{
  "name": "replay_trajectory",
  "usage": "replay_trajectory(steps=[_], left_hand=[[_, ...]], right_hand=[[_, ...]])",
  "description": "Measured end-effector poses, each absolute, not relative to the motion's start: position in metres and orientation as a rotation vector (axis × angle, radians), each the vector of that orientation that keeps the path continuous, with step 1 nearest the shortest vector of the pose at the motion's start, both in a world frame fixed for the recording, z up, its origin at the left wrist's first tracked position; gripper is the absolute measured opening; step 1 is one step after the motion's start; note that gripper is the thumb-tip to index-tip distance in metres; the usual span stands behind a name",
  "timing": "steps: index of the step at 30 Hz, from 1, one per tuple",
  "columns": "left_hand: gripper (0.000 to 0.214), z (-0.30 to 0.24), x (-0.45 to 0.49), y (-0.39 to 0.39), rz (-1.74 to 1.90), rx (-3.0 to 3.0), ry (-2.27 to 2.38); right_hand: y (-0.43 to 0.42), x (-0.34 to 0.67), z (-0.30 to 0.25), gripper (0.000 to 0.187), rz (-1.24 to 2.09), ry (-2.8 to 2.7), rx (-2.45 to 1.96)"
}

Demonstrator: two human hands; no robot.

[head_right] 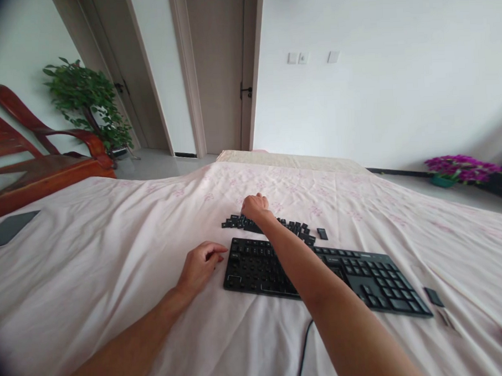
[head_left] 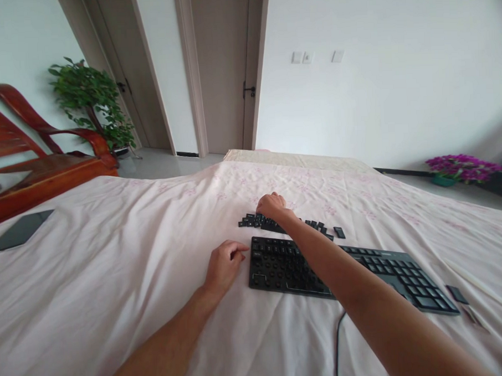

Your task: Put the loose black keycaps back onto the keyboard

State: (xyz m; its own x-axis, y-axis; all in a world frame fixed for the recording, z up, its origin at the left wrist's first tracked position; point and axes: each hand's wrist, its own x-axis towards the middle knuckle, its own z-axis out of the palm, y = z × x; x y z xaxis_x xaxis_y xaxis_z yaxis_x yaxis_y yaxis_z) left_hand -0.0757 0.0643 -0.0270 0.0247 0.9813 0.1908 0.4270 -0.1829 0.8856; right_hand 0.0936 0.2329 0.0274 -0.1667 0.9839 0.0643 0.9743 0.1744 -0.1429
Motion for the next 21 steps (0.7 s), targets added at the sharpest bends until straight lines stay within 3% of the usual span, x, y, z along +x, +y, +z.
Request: replay_trajectory(steps=[21], left_hand=[[0.031, -0.027, -0.076, 0.067, 1.094, 1.705, 1.474]], right_hand=[[0.245, 0.079, 0.025, 0.019, 0.102, -2.427, -1.894]])
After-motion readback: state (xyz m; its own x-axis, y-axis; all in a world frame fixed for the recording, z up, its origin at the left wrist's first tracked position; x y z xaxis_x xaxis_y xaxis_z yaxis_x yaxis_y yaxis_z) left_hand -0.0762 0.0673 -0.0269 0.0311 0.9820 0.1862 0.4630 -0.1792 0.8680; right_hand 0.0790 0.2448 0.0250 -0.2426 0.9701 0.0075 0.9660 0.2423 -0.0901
